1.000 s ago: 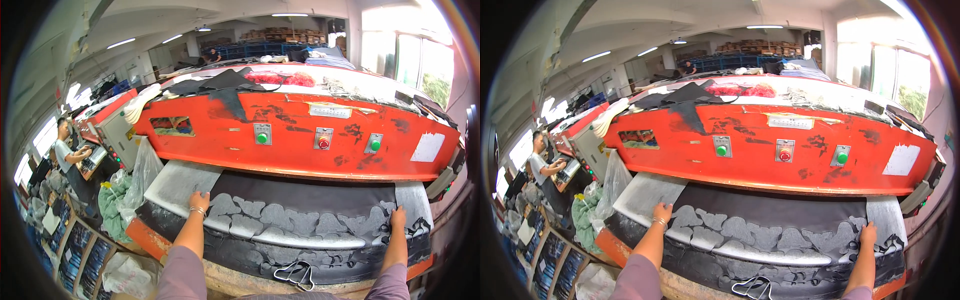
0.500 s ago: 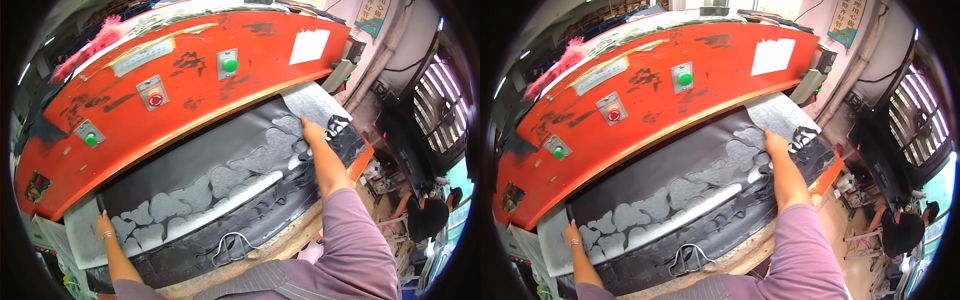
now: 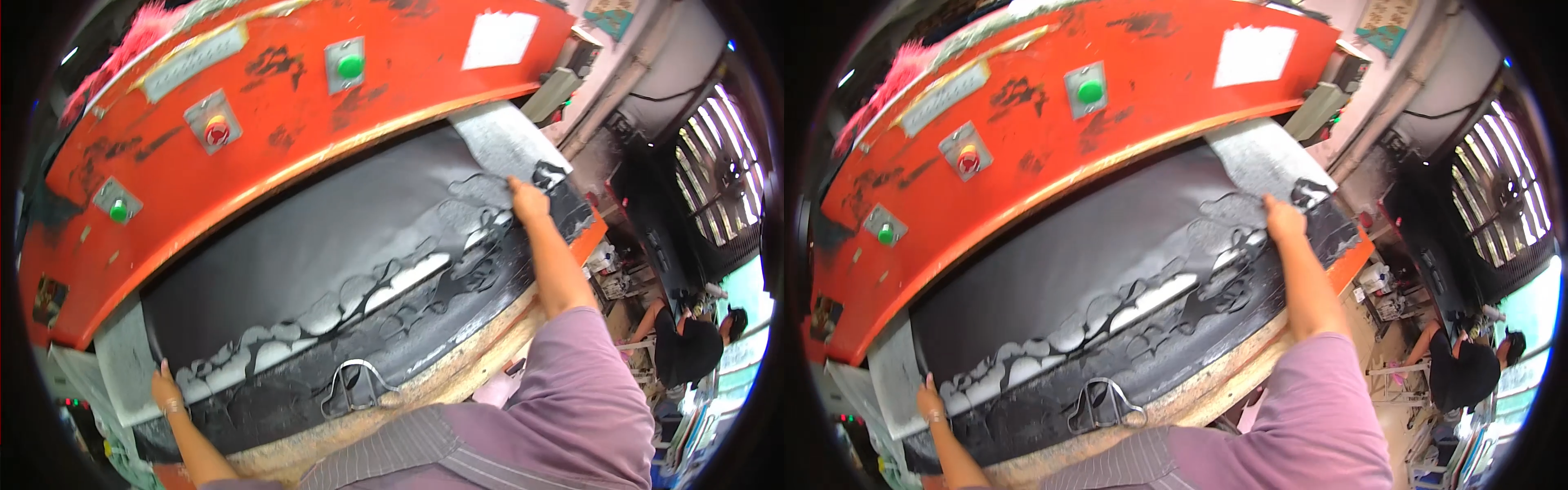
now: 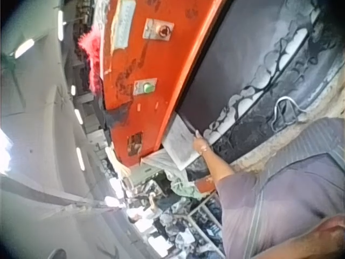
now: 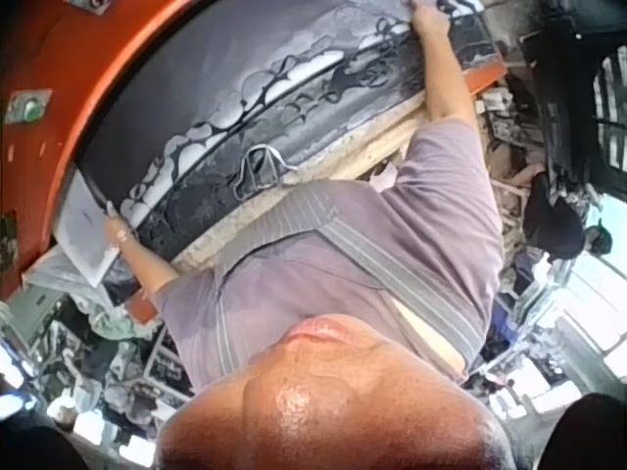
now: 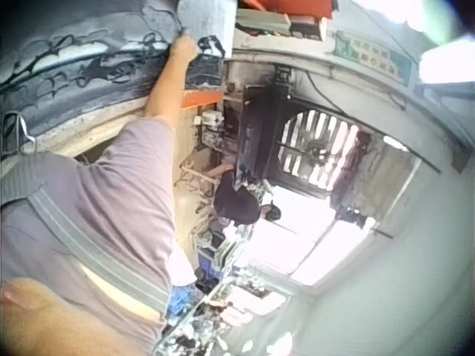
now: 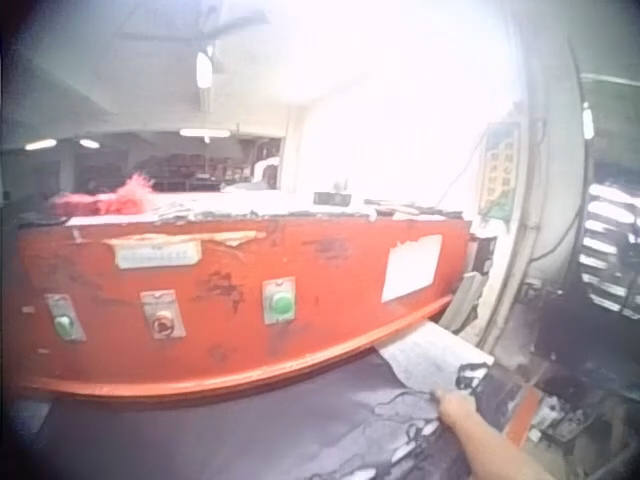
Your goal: Using a metal die and a hydraulic press to cut shoe components from a sheet of material.
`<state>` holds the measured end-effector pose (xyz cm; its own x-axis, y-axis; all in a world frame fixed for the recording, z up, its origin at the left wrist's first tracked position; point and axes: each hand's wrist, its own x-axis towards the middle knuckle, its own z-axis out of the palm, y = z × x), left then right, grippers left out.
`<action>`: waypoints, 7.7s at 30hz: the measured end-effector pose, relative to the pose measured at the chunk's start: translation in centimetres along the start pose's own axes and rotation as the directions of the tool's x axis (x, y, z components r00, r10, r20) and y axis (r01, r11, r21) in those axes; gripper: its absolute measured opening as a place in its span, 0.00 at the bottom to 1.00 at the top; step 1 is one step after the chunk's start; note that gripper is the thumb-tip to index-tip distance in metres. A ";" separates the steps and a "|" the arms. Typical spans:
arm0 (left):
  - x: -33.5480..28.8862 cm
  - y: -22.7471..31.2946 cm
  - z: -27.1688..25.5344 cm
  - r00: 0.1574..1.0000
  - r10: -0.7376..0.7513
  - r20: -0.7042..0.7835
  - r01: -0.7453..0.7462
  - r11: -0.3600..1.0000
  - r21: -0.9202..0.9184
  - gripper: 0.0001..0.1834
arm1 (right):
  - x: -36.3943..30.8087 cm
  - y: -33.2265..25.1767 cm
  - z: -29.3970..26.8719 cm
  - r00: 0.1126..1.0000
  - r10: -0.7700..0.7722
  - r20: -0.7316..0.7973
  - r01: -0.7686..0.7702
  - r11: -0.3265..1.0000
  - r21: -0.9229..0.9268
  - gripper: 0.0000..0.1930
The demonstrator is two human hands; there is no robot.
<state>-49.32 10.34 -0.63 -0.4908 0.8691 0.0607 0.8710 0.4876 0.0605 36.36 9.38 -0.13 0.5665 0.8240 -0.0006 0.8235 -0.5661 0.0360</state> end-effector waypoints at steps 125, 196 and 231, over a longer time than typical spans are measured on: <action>-19.2 8.6 -1.5 0.732 0.666 -0.144 -0.663 0.647 -0.376 0.28 | -20.1 -44.0 -10.1 0.488 -0.851 -0.196 0.861 0.433 0.267 0.13; -33.3 15.1 -3.5 0.824 0.563 -0.059 -0.499 0.673 -0.546 0.15 | -18.4 -37.6 -13.9 -0.395 -0.831 -0.391 0.913 -0.401 -0.070 0.11; -15.4 22.0 0.3 0.775 0.612 -0.161 -0.516 0.463 -0.721 0.36 | -15.4 -26.4 -2.5 0.451 -0.852 -0.264 0.824 0.284 0.491 0.35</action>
<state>-22.61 7.73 -0.54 0.1488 0.9581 0.2448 0.6397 -0.2820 0.7151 5.77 11.70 1.46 -0.4542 0.8599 0.2329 0.7149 0.5078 -0.4807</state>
